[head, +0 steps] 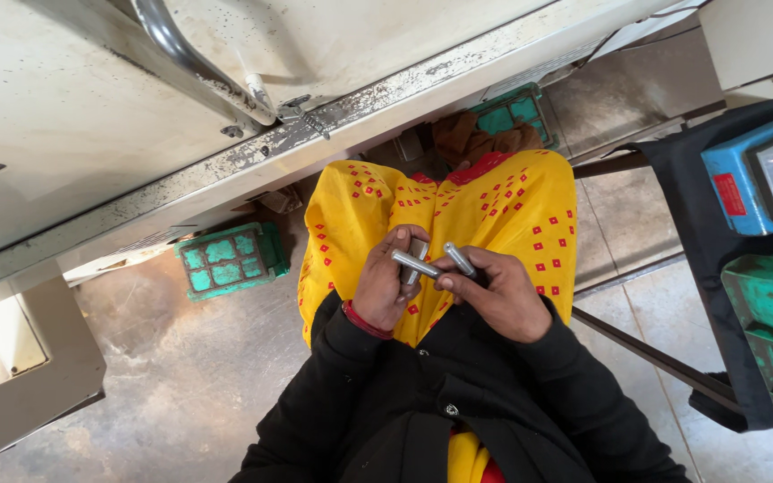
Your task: The person sits on the floor and repeatedly picks up small cylindrical metal parts from a green crate. They hold the parts in both hands, rotate them, and compare them before placing them back into the crate. The person continues this cycle of picking, inspecting, and returning the parts.
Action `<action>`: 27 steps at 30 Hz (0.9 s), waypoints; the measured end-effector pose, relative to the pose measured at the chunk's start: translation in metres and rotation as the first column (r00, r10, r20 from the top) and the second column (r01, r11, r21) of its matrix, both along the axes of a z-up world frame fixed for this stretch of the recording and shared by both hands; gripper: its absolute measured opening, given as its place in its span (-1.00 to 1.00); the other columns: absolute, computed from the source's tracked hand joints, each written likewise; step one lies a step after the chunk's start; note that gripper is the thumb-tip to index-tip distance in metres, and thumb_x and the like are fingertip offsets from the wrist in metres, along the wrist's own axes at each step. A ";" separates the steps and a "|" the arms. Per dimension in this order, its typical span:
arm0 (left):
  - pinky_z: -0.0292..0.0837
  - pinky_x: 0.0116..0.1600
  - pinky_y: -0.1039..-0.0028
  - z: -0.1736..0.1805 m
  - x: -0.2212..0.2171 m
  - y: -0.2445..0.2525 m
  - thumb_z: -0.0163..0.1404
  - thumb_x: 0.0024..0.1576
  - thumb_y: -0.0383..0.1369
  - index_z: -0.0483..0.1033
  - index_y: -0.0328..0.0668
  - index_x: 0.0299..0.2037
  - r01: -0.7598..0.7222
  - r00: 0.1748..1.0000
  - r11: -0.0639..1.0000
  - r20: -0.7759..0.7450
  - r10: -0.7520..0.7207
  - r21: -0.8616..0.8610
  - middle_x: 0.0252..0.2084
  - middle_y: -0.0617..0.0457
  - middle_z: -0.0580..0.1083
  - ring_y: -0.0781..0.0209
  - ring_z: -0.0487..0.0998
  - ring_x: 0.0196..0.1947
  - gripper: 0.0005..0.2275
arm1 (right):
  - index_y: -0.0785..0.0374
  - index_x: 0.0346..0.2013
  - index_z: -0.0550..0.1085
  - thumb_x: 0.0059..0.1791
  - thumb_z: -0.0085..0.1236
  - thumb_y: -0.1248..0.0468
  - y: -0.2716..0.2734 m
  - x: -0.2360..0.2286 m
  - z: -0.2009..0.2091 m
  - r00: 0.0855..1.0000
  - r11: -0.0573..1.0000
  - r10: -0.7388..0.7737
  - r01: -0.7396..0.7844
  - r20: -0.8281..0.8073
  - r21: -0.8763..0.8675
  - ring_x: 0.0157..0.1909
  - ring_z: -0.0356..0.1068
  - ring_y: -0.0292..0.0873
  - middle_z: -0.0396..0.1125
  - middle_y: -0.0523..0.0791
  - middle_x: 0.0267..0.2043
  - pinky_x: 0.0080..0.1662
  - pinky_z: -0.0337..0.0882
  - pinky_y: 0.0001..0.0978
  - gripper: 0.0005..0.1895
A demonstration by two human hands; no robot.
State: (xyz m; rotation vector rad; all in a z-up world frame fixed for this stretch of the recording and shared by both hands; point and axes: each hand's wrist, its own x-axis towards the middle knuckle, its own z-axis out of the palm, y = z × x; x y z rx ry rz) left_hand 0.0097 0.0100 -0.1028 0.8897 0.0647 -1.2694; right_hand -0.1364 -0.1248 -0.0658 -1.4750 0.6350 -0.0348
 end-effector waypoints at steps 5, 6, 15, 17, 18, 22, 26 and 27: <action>0.07 -0.61 0.66 0.000 -0.004 0.002 -0.20 0.41 -0.14 0.47 -0.21 -0.15 0.045 0.972 0.998 0.229 -0.055 0.047 -0.54 0.21 0.31 0.52 0.19 -0.71 -0.69 | 0.36 -0.11 0.59 -0.02 0.27 0.33 0.002 0.002 -0.003 1.000 0.993 -0.010 0.013 -0.019 0.118 -0.42 0.31 -0.41 0.45 -0.20 -0.39 -0.30 0.37 -0.57 -0.78; 0.07 -0.62 0.66 -0.001 -0.004 0.003 -0.19 0.41 -0.15 0.47 -0.21 -0.17 0.054 0.960 0.997 0.273 -0.069 0.062 -0.55 0.21 0.31 0.53 0.19 -0.71 -0.69 | 0.37 -0.12 0.59 -0.01 0.27 0.32 0.003 0.002 -0.005 1.000 0.992 -0.007 0.009 -0.015 0.128 -0.42 0.31 -0.40 0.45 -0.19 -0.39 -0.30 0.37 -0.56 -0.79; 0.28 -0.18 0.63 -0.009 -0.009 0.000 -0.19 0.50 -0.18 0.46 -0.23 -0.12 0.094 0.842 0.987 0.539 -0.007 -0.134 -0.29 0.17 0.39 0.51 0.33 -0.30 -0.70 | 0.35 -0.11 0.50 -0.11 0.37 0.24 0.014 0.005 -0.002 0.994 0.986 0.045 -0.028 0.098 -0.167 -0.33 0.33 -0.41 0.42 -0.20 -0.36 -0.24 0.40 -0.52 -0.64; 0.20 -0.38 0.65 -0.008 -0.009 -0.002 -0.21 0.45 -0.17 0.47 -0.21 -0.15 0.032 0.885 0.999 0.465 -0.017 -0.024 -0.39 0.21 0.36 0.53 0.28 -0.46 -0.70 | 0.36 -0.26 0.52 -0.14 0.46 0.17 0.019 0.010 0.004 0.993 0.936 -0.015 -0.027 -0.116 -0.350 -0.47 0.24 -0.32 0.33 -0.11 -0.51 -0.35 0.32 -0.43 -0.63; 0.16 -0.47 0.66 -0.007 -0.008 -0.003 -0.22 0.42 -0.17 0.47 -0.20 -0.17 0.006 0.905 0.999 0.426 -0.019 0.032 -0.44 0.23 0.34 0.54 0.26 -0.55 -0.70 | 0.36 -0.33 0.53 -0.16 0.51 0.13 0.021 0.012 0.009 0.974 0.899 -0.062 -0.040 -0.217 -0.437 -0.55 0.20 -0.27 0.29 -0.06 -0.58 -0.41 0.29 -0.38 -0.62; 0.01 -0.66 0.64 -0.007 -0.008 -0.003 -0.23 0.39 -0.15 0.47 -0.16 -0.18 -0.007 0.976 0.989 0.218 -0.025 0.146 -0.64 0.24 0.26 0.52 0.11 -0.76 -0.70 | 0.40 -0.39 0.45 -0.12 0.49 0.13 0.019 0.008 0.025 0.988 0.892 -0.100 0.036 -0.119 -0.451 -0.52 0.17 -0.27 0.26 -0.05 -0.56 -0.41 0.29 -0.37 -0.58; 0.00 -0.66 0.64 -0.005 -0.010 -0.002 -0.23 0.40 -0.15 0.47 -0.19 -0.16 0.000 0.983 0.993 0.183 -0.023 0.121 -0.61 0.23 0.29 0.52 0.12 -0.76 -0.69 | 0.37 -0.11 0.51 -0.03 0.30 0.19 0.005 0.003 0.030 0.996 0.908 0.083 -0.058 0.042 -0.414 -0.39 0.35 -0.37 0.39 -0.13 -0.41 -0.29 0.38 -0.50 -0.68; 0.00 -0.66 0.63 -0.004 -0.011 -0.003 -0.22 0.40 -0.15 0.47 -0.19 -0.16 -0.001 0.985 0.994 0.172 -0.018 0.114 -0.60 0.22 0.30 0.52 0.12 -0.76 -0.69 | 0.37 -0.03 0.52 0.04 0.23 0.22 0.002 0.002 0.029 0.987 0.919 0.127 -0.080 0.098 -0.385 -0.32 0.41 -0.40 0.43 -0.15 -0.34 -0.24 0.41 -0.53 -0.70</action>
